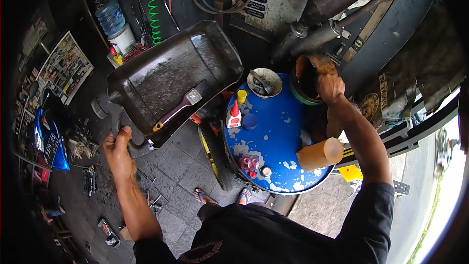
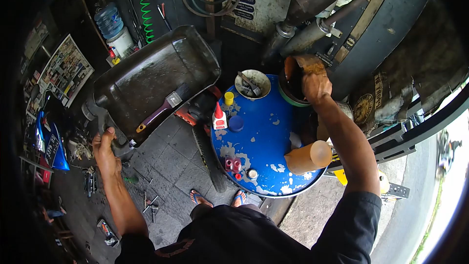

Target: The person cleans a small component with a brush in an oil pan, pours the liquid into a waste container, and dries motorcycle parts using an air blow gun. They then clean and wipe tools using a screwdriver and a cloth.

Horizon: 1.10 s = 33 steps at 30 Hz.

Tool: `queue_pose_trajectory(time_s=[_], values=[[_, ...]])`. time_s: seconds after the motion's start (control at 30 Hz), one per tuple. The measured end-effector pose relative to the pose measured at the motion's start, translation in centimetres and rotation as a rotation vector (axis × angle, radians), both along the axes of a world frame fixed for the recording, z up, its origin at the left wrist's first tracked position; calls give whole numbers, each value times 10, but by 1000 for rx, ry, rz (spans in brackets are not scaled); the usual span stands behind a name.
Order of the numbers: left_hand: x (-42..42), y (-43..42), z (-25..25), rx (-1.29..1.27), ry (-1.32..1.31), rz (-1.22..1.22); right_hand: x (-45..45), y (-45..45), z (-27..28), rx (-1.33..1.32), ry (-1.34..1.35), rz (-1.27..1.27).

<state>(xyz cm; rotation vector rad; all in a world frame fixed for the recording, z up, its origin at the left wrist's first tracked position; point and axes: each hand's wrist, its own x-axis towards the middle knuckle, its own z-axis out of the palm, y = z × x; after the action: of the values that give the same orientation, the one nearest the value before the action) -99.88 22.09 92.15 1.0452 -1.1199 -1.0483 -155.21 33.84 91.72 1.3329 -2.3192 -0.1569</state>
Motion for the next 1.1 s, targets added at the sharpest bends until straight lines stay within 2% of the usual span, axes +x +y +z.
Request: queue_pose_trajectory(time_s=[0.27, 0.33, 0.37, 0.43, 0.5, 0.53, 0.6, 0.63, 0.7, 0.8, 0.83, 0.9, 0.93, 1.0, 1.1], values=[[-16, 5, 2, 24, 54, -144, -1, 16, -9, 222, -14, 4], [-20, 8, 1, -27, 44, -158, 10, 15, 3, 138, -4, -59], [-23, 9, 2, -50, 70, -164, 15, 11, 14, 135, -113, -148], [-16, 8, -2, -30, 22, -206, 45, 10, 47, -13, -113, -154], [-22, 13, 5, -39, 36, -185, 82, 8, 80, -264, -262, -15], [-25, 15, 8, -47, 47, -206, 101, 6, 96, -261, -267, 5], [-24, 18, 9, -53, 28, -220, 137, 5, 118, -362, -544, 328], [-23, 18, 9, -62, 13, -253, 152, 2, 123, -365, -551, 330], [-23, 23, 12, -76, -16, -264, 180, -9, 128, -233, -658, 475], [-31, 38, 23, -75, -37, -230, 211, -30, 121, -82, -619, 625], [-29, 39, 22, -79, -38, -222, 222, -36, 120, 65, -492, 496], [-24, 40, 17, -84, -36, -268, 228, -53, 103, 175, -380, 493], [-22, 43, 16, -82, -35, -264, 230, -61, 96, 179, -380, 497], [-20, 46, 15, -73, -39, -258, 233, -78, 85, 400, -337, 497], [-15, 49, 9, -95, -62, -237, 227, -100, 63, 516, -471, 619]])
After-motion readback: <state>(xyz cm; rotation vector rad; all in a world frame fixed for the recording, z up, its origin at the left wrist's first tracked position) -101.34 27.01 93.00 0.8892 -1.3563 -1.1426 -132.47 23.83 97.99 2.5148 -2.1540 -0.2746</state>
